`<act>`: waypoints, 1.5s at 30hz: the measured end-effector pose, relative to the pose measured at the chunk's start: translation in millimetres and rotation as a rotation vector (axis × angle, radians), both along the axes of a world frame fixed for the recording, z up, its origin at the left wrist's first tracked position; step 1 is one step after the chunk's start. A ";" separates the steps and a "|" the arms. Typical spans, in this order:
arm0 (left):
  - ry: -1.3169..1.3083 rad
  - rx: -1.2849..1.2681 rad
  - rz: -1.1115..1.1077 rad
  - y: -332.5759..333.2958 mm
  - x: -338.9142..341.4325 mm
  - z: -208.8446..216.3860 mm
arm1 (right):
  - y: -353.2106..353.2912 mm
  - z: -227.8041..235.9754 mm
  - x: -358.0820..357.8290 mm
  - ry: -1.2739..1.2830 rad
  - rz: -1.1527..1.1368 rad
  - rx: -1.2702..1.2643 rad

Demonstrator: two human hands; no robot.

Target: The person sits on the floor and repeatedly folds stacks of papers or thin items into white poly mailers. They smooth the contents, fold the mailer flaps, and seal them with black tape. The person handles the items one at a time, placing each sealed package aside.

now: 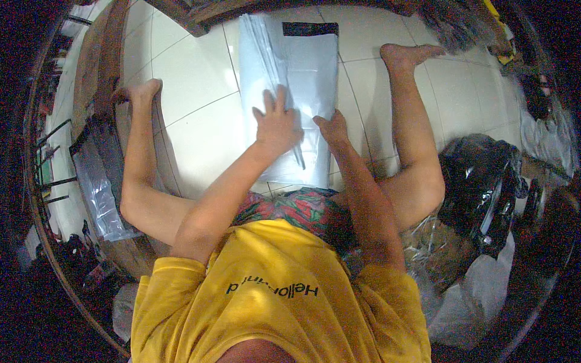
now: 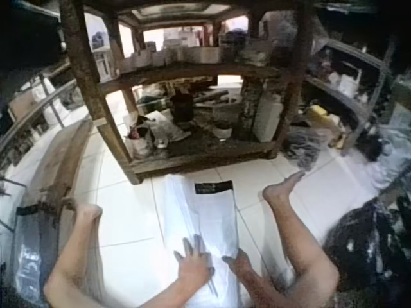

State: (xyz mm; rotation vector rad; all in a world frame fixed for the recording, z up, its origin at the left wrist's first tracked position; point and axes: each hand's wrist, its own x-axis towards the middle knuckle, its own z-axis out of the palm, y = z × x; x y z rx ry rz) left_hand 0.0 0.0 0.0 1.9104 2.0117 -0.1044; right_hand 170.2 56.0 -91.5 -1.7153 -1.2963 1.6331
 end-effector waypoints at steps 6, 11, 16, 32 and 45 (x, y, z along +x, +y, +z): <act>-0.215 0.054 0.371 -35.1 -109.9 -6.8 | -2.8 -21.2 -5.5 -0.214 -0.034 0.113; -0.735 -0.072 0.789 -36.3 -189.0 -8.1 | -5.8 -6.1 -9.5 -0.154 -0.065 0.101; -0.335 -0.107 0.738 -21.6 -158.4 -18.2 | -4.9 2.8 -14.5 -0.145 -0.038 0.117; -0.214 -0.132 0.690 -15.1 -164.8 -8.4 | 0.9 -9.3 2.7 -0.066 0.029 0.160; -0.414 0.184 0.749 -30.8 -191.9 -65.0 | -17.9 9.2 -16.0 -0.006 0.030 0.054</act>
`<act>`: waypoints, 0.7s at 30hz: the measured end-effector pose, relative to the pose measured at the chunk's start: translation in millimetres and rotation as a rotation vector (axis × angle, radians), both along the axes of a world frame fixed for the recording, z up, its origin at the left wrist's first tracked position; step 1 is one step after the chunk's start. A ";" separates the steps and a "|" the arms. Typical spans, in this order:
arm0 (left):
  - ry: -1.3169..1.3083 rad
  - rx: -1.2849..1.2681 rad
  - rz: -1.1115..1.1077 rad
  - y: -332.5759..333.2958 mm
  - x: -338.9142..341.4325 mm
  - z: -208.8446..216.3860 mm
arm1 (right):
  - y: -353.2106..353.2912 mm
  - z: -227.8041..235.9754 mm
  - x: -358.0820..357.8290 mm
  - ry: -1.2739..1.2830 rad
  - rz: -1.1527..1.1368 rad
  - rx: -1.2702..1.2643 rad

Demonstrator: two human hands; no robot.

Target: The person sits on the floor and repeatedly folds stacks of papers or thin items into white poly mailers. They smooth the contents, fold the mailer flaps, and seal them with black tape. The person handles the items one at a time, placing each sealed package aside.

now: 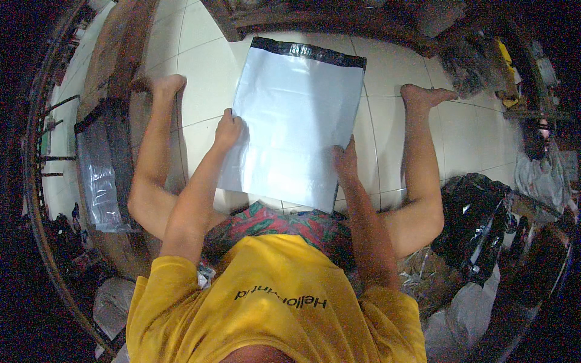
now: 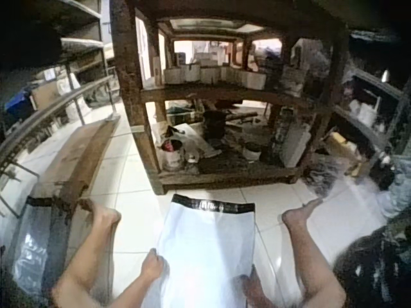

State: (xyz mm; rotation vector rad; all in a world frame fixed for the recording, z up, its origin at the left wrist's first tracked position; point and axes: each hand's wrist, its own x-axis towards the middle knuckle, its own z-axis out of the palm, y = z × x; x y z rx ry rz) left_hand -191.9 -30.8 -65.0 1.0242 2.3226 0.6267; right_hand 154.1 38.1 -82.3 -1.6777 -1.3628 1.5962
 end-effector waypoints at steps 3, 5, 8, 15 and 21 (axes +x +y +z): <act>-0.194 0.023 0.058 0.6 -13.2 -4.0 | 8.8 4.5 1.0 -0.007 0.006 0.069; -0.467 0.089 0.208 -0.7 -1.0 6.8 | 26.3 13.6 10.4 -0.048 0.059 0.080; -0.775 0.150 0.362 -9.3 38.2 23.9 | 96.4 5.3 38.2 -0.179 0.252 0.283; -0.587 0.330 0.487 -26.8 125.5 -18.1 | 202.6 25.3 42.2 -0.495 0.646 0.326; -0.409 0.098 0.408 -9.2 112.7 -7.4 | 188.6 -6.4 44.6 -0.696 0.546 0.394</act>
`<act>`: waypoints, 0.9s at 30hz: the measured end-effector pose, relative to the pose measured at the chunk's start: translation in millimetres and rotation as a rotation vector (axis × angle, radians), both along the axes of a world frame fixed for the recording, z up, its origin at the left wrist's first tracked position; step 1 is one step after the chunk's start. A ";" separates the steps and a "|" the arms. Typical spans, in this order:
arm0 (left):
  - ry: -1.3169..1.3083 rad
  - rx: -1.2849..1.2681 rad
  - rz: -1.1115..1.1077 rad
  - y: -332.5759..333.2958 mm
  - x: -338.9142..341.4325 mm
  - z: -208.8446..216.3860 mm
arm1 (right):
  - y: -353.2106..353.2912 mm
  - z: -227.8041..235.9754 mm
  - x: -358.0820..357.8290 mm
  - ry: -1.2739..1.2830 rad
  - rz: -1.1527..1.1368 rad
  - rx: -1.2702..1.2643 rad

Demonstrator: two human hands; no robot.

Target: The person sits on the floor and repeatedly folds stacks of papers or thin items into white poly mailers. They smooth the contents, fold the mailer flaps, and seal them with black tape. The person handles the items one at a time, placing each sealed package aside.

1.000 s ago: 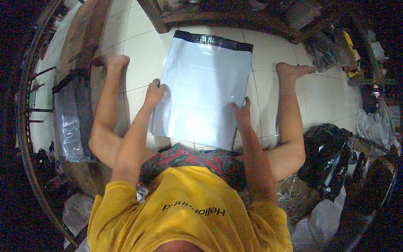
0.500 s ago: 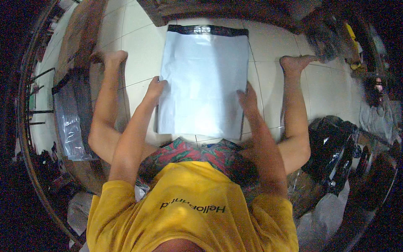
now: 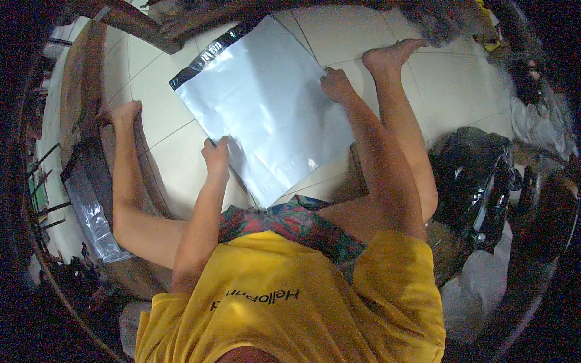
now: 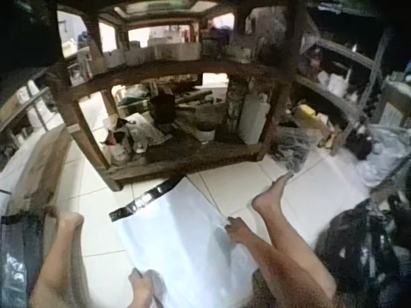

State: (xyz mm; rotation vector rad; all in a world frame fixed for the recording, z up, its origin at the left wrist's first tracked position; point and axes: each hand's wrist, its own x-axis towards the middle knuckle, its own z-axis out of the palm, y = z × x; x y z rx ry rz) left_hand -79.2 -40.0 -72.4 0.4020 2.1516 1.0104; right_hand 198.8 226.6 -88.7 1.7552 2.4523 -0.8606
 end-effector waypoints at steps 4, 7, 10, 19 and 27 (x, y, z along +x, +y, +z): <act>-0.169 -0.062 0.093 14.6 10.1 52.3 | -16.8 10.0 -7.6 -0.033 0.083 -0.023; -0.134 -0.121 0.063 8.4 -8.8 23.4 | -25.4 9.8 -8.5 -0.012 0.115 0.065; -0.344 0.066 0.160 2.8 -14.1 15.9 | -19.1 -0.2 -0.1 0.078 -0.132 0.062; -0.126 0.118 0.254 7.7 6.3 -6.9 | -25.1 17.0 1.1 0.209 -0.107 -0.170; -0.569 0.271 0.355 -4.2 0.4 -2.7 | -14.8 41.4 -7.6 0.213 -0.040 -0.081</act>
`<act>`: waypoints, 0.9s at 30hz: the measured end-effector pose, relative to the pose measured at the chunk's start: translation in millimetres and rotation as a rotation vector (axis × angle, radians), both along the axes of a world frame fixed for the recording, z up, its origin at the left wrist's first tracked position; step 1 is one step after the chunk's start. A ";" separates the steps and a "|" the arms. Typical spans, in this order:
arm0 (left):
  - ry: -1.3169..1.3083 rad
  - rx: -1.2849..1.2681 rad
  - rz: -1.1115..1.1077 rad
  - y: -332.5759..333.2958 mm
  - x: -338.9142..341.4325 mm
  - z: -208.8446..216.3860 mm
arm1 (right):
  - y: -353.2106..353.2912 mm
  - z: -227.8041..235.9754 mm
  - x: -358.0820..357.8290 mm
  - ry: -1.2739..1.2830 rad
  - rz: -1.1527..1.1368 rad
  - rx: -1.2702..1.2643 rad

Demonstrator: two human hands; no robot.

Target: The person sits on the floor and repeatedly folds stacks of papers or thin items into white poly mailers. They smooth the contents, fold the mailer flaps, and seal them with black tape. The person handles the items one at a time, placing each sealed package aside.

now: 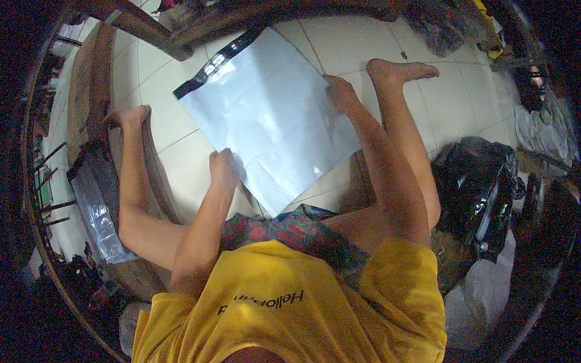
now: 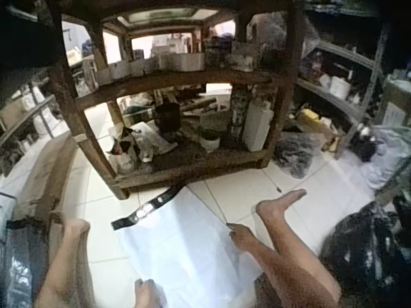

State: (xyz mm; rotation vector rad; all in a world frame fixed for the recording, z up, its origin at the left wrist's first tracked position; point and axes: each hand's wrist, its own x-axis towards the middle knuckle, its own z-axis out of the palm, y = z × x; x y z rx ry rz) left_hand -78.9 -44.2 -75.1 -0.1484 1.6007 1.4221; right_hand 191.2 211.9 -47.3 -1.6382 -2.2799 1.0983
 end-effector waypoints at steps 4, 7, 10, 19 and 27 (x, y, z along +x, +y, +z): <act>-0.162 0.086 0.189 -29.7 50.2 41.5 | 34.3 27.7 -54.9 -0.055 0.348 0.144; -0.135 -0.049 0.335 -38.4 78.8 51.3 | 49.1 46.2 -102.8 -0.023 0.458 0.114; -0.197 -0.246 0.208 -47.5 74.8 31.7 | 67.4 30.0 -124.6 -0.114 0.566 0.112; -0.262 -0.317 0.187 -30.7 24.1 61.2 | 71.1 -11.1 -116.5 -0.466 0.680 0.285; -0.270 -0.332 -0.009 -53.7 6.5 42.8 | 26.4 0.1 -116.4 -0.373 0.285 0.313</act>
